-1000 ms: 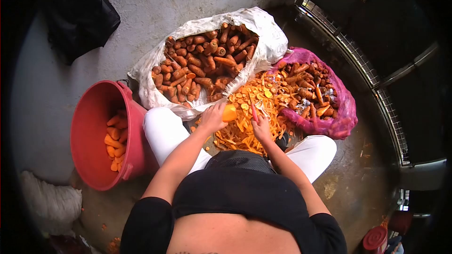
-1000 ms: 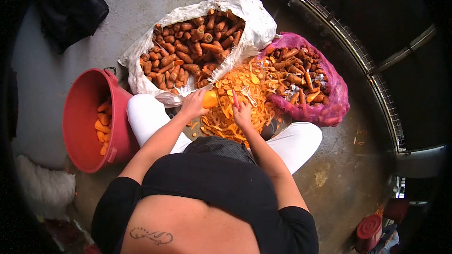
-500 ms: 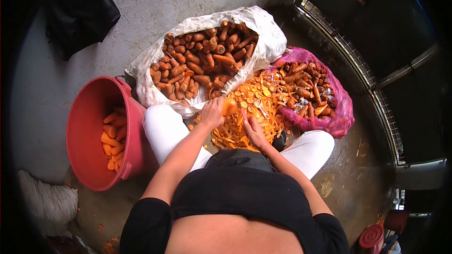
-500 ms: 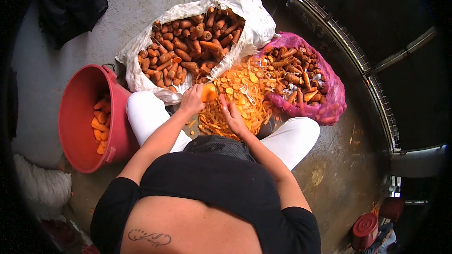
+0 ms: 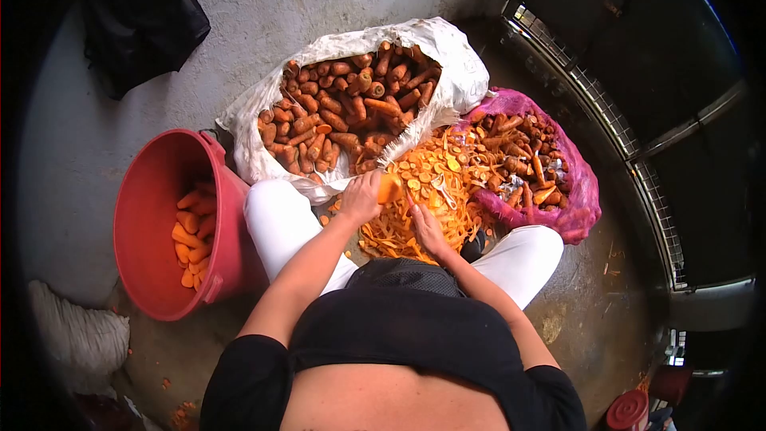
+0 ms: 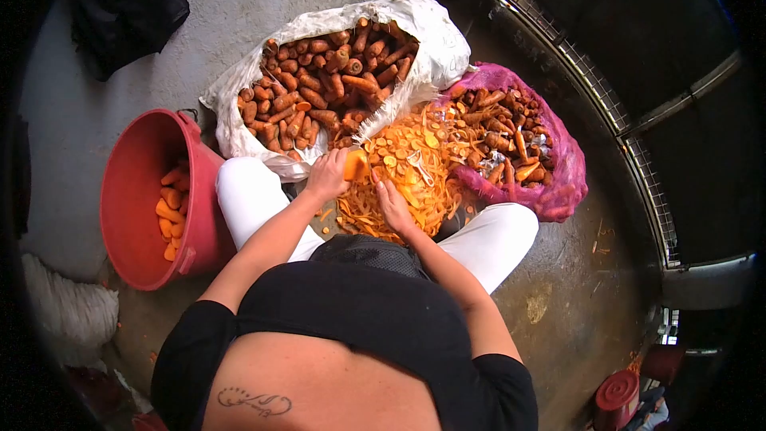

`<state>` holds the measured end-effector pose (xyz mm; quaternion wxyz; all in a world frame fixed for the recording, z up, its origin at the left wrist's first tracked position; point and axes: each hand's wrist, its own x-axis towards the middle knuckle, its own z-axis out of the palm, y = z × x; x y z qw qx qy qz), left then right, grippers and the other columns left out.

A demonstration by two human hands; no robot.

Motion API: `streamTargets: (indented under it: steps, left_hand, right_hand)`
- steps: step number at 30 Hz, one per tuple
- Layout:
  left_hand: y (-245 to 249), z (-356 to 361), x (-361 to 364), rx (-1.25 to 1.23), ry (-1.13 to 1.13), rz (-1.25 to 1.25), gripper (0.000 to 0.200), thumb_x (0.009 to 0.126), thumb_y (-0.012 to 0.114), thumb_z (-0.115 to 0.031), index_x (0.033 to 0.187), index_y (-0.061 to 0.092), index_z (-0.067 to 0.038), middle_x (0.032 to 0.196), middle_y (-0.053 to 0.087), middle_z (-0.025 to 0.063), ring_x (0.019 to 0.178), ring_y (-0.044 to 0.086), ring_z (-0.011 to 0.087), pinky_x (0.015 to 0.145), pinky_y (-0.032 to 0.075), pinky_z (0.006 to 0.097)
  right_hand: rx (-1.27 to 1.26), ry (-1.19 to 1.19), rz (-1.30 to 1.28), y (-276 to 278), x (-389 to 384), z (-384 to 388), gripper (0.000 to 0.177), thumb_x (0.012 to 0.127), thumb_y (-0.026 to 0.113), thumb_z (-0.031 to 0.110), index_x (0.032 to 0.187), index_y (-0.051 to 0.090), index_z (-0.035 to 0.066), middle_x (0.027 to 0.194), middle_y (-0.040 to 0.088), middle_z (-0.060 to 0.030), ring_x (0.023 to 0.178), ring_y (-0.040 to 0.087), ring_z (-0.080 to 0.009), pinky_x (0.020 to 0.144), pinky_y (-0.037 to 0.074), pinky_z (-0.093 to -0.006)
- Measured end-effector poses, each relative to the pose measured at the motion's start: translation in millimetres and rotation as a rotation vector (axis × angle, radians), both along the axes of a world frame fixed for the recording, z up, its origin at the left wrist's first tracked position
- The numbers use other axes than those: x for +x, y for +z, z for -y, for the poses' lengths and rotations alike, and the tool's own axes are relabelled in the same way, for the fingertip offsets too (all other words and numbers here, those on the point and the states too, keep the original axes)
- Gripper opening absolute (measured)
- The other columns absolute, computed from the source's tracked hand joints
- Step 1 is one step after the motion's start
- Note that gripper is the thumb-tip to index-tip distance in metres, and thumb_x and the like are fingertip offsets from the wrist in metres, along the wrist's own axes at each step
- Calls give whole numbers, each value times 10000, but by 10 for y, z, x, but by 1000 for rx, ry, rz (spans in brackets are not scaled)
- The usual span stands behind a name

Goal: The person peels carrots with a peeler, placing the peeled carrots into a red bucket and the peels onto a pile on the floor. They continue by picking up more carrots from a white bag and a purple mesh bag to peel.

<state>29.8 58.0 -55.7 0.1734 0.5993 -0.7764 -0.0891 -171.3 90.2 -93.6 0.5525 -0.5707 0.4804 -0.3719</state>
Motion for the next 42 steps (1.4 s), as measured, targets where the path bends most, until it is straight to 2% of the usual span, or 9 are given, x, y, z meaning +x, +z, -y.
streamTargets:
  steps: [11, 14, 20, 32, 42]
  left_hand:
    - [-69, 12, -15, -39, 11, -23, 706, 593, 784, -99, 1203, 436, -27, 1096, 555, 154, 1036, 563, 328, 869, 446, 411]
    - [-47, -1, -30, -28, 14, -31, 706, 594, 778, -95, 1208, 436, -29, 1094, 554, 151, 1032, 563, 328, 869, 444, 409]
    - [-43, 5, -43, -39, 20, -25, 685, 608, 759, -96, 1209, 437, -33, 1071, 553, 147, 1004, 570, 328, 854, 448, 409]
    - [-85, 23, -39, -48, 31, 16, 726, 599, 808, -148, 1217, 441, -40, 1067, 549, 132, 984, 577, 314, 847, 447, 398]
    - [-59, 16, -39, -203, -14, 75, 718, 583, 799, -152, 1206, 461, -37, 1023, 542, 97, 956, 570, 263, 839, 441, 355]
  right_hand:
    - [11, 10, -94, 152, 28, -28, 387, 1027, 358, 379, 891, 474, 35, 679, 390, -3, 591, 381, -108, 563, 366, -272]
    - [3, 18, -152, 65, 5, -5, 355, 1016, 385, 358, 938, 475, 23, 703, 490, -116, 619, 502, -222, 602, 422, -351]
    - [-41, 17, -177, -47, -3, 16, 373, 1017, 369, 364, 934, 476, 17, 724, 497, -155, 669, 510, -290, 662, 433, -393]
    - [34, 27, -129, -9, 12, 12, 414, 1017, 357, 398, 930, 489, 15, 745, 508, -131, 691, 519, -246, 668, 438, -370]
    - [31, 42, -185, 107, 15, 2, 438, 1018, 330, 423, 962, 476, 14, 757, 499, -152, 707, 518, -272, 695, 440, -384]
